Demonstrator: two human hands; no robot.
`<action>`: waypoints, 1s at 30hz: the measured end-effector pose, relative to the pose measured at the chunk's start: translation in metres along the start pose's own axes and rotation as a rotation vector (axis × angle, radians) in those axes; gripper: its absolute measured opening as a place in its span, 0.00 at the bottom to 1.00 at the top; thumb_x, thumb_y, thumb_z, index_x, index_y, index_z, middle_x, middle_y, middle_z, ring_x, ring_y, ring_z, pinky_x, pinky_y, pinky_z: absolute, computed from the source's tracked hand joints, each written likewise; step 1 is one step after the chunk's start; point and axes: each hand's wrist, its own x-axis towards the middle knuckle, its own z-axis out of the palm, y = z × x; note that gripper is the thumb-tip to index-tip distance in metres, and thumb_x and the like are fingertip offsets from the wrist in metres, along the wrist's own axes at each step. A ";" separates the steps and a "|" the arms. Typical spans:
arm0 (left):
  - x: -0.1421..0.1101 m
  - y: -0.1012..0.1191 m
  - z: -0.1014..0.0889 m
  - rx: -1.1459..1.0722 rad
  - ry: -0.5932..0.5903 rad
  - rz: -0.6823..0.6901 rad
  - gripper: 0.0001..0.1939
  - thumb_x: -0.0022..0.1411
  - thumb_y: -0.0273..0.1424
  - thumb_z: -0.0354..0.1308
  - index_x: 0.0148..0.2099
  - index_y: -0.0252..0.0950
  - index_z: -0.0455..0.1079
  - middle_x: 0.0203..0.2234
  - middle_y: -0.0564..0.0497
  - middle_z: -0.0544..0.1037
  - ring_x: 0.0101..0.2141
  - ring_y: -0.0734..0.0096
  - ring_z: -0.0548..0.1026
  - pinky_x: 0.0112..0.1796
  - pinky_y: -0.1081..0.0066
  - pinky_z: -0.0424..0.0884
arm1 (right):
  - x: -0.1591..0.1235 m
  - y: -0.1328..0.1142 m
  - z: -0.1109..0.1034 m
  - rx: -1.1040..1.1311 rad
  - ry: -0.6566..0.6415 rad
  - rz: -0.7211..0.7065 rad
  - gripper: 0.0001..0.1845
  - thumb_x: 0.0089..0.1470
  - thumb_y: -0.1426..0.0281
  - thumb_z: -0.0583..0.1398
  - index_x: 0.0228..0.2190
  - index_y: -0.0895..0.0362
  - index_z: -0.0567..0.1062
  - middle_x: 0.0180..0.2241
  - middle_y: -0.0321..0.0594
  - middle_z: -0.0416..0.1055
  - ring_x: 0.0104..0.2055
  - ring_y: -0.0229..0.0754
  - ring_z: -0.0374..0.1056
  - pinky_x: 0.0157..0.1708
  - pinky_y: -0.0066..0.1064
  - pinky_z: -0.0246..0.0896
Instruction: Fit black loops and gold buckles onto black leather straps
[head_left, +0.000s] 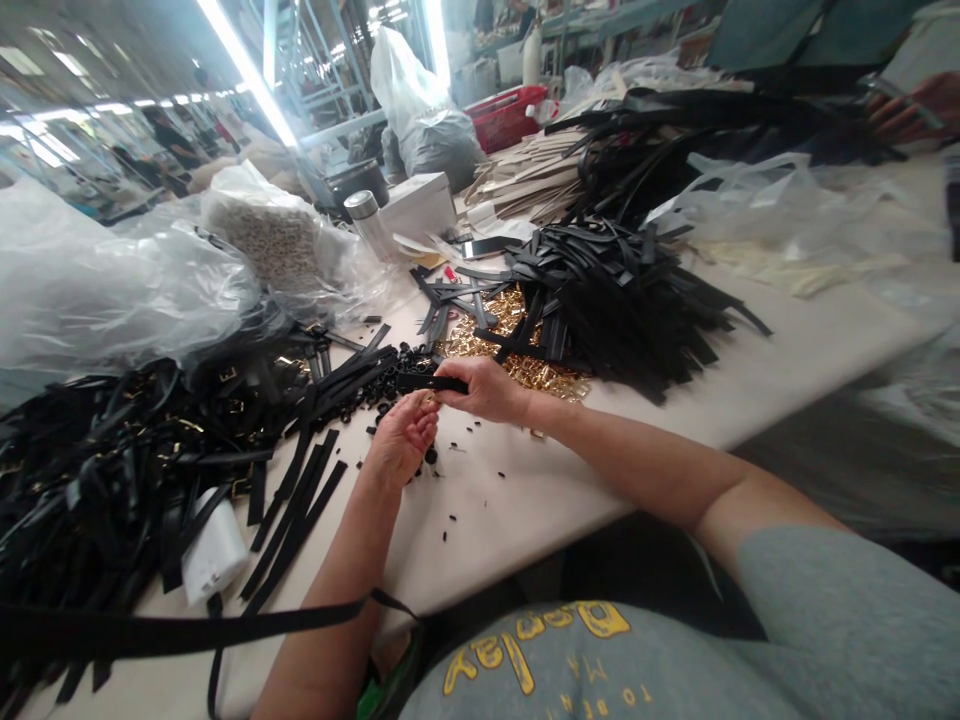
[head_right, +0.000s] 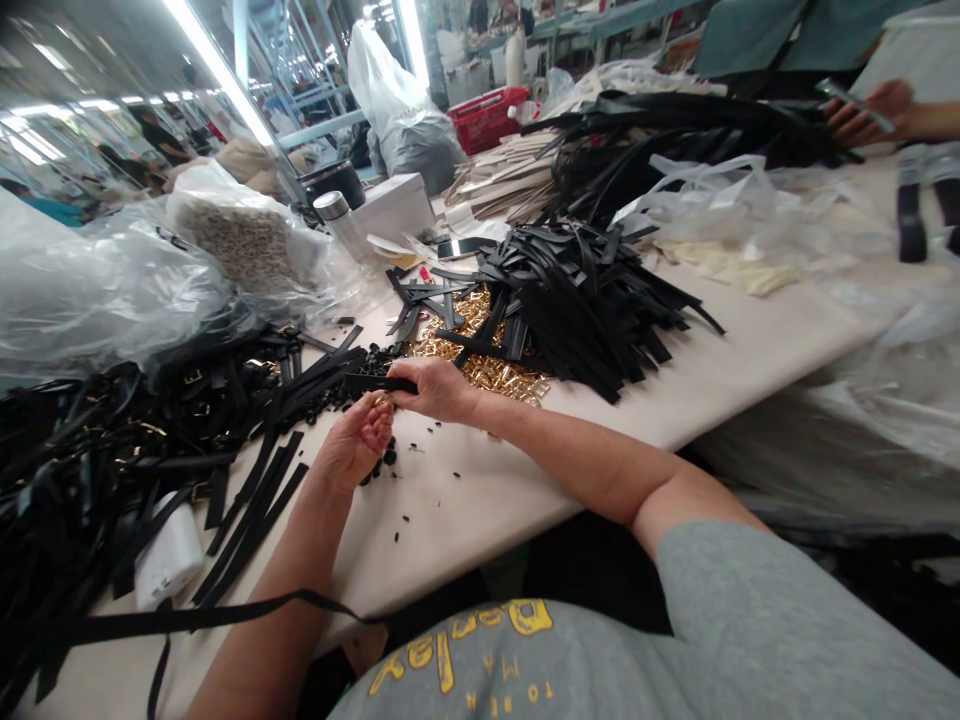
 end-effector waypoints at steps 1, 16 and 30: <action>0.001 0.000 0.000 0.001 0.023 0.022 0.13 0.48 0.28 0.70 0.35 0.32 0.70 0.25 0.52 0.75 0.22 0.82 0.73 0.24 0.84 0.71 | -0.001 -0.001 0.000 -0.081 -0.003 -0.019 0.03 0.54 0.71 0.60 0.30 0.60 0.72 0.29 0.36 0.69 0.31 0.35 0.63 0.32 0.25 0.54; 0.009 0.006 -0.009 0.317 0.104 0.387 0.21 0.39 0.33 0.72 0.37 0.34 0.73 0.27 0.52 0.77 0.26 0.76 0.74 0.27 0.78 0.69 | -0.002 -0.007 -0.006 -0.265 -0.042 -0.146 0.13 0.63 0.63 0.55 0.37 0.58 0.74 0.34 0.39 0.72 0.33 0.36 0.66 0.31 0.27 0.53; -0.016 0.036 -0.016 0.812 0.037 0.742 0.10 0.54 0.34 0.66 0.38 0.36 0.78 0.29 0.50 0.78 0.30 0.74 0.73 0.35 0.75 0.69 | 0.004 -0.009 -0.012 0.228 -0.363 0.316 0.08 0.60 0.72 0.56 0.39 0.59 0.76 0.24 0.32 0.72 0.19 0.29 0.62 0.23 0.22 0.55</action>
